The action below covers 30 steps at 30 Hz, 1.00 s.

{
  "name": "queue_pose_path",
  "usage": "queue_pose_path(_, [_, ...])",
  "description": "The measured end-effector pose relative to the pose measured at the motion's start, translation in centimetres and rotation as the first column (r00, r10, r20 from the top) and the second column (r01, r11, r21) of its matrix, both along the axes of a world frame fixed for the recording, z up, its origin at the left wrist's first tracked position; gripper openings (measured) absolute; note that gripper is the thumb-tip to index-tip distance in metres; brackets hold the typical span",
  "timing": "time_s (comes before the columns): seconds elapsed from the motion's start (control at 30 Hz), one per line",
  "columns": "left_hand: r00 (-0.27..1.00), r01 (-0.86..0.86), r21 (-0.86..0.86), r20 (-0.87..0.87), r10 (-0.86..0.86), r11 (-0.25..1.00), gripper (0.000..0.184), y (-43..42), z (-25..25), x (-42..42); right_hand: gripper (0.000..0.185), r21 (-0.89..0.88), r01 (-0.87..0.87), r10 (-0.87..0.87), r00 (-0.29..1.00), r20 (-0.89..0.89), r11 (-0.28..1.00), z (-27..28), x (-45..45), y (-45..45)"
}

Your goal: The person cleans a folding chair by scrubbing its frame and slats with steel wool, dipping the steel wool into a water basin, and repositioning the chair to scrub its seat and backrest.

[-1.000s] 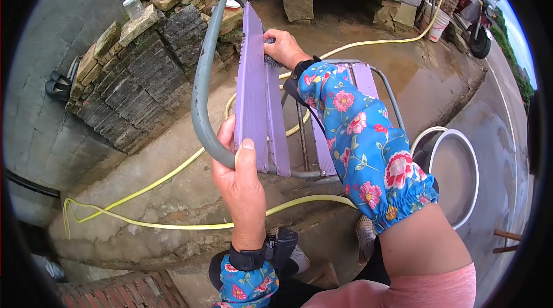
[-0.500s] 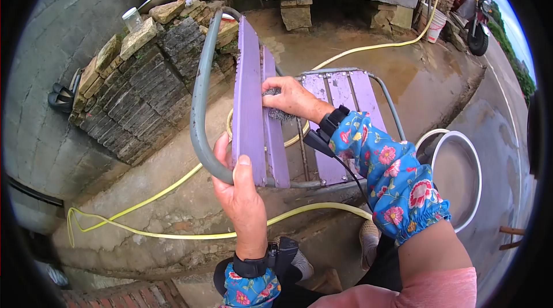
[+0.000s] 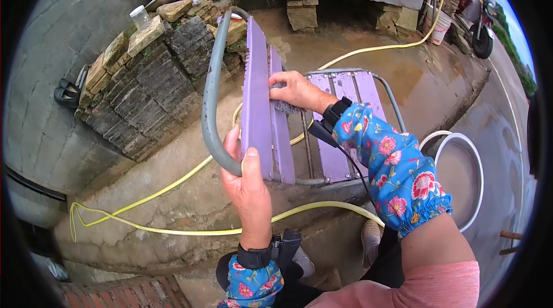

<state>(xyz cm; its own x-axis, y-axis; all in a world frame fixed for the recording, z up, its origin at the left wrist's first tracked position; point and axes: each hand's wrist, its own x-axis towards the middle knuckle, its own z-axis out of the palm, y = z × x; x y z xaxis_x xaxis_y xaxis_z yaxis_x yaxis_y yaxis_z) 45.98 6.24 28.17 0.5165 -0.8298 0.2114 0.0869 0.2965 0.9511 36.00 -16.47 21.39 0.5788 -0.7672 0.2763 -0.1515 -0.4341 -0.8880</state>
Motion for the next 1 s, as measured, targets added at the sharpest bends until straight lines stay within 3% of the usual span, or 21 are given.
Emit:
queue_pose_path(0.07, [1.0,0.02,0.014,-0.013,-0.02,1.0,0.046,0.1,0.0,0.0,0.023,0.049,-0.128,0.131,0.988,-0.081,0.991,0.9,-1.6,4.9])
queue_pose_path(0.17, [1.0,0.015,-0.012,-0.003,-0.015,1.0,0.046,0.0,-0.4,0.0,0.023,0.101,-0.187,0.2,0.969,-0.147,0.977,1.8,-1.9,5.6])
queue_pose_path(0.2, [1.0,0.019,-0.012,0.003,-0.018,1.0,0.045,0.0,-0.4,0.1,0.023,0.025,-0.124,0.126,0.978,-0.166,0.992,1.7,-1.4,4.2])
queue_pose_path(0.23, [1.0,0.023,-0.019,0.013,-0.023,1.0,0.045,-0.1,-0.4,0.2,0.027,-0.083,-0.019,0.014,0.998,-0.062,0.996,0.4,-0.5,1.6])
queue_pose_path(0.27, [0.999,0.025,-0.007,0.021,-0.025,1.0,0.045,-0.1,-0.5,0.2,0.029,-0.054,0.074,-0.079,0.992,-0.099,0.996,0.4,0.3,-0.7])
queue_pose_path(0.37, [1.0,0.019,-0.008,0.018,-0.019,1.0,0.045,-0.1,-0.3,0.3,0.032,-0.178,0.302,-0.326,0.937,-0.125,0.936,0.0,2.6,-7.1])
queue_pose_path(0.5, [0.998,0.034,-0.028,0.057,-0.033,0.999,0.045,-0.3,-0.6,0.5,0.033,-0.099,0.388,-0.397,0.912,-0.103,0.916,-0.8,2.9,-6.3])
queue_pose_path(0.6, [0.997,0.055,-0.04,0.055,-0.052,0.998,0.045,-0.5,-0.6,0.7,0.025,-0.079,0.129,-0.132,0.991,-0.033,0.988,-0.4,1.3,-0.1])
queue_pose_path(0.77, [0.998,0.051,-0.062,-0.025,-0.053,0.997,0.043,-0.6,-0.5,0.7,0.02,0.112,-0.012,0.017,0.999,-0.043,0.994,1.0,-1.4,11.2])
queue_pose_path(0.87, [0.998,0.051,-0.066,-0.035,-0.053,0.997,0.043,-0.6,-0.3,0.6,0.019,0.114,-0.053,0.05,0.998,0.032,0.992,0.3,-2.8,15.9])
queue_pose_path(0.9, [0.998,0.047,-0.064,-0.044,-0.05,0.997,0.044,-0.5,-0.3,0.5,0.019,0.246,-0.041,0.009,0.992,0.129,0.968,0.0,-3.0,17.1])
queue_pose_path(0.93, [0.998,0.047,-0.067,-0.041,-0.049,0.997,0.044,-0.4,-0.5,0.6,0.019,0.243,-0.042,0.01,0.991,0.132,0.969,-0.5,-3.0,17.9])
queue_pose_path(1.0, [0.995,0.056,-0.097,-0.075,-0.063,0.994,0.044,-1.0,-1.1,0.9,0.02,0.218,0.085,-0.123,0.978,0.167,0.972,-0.7,-2.7,18.5])
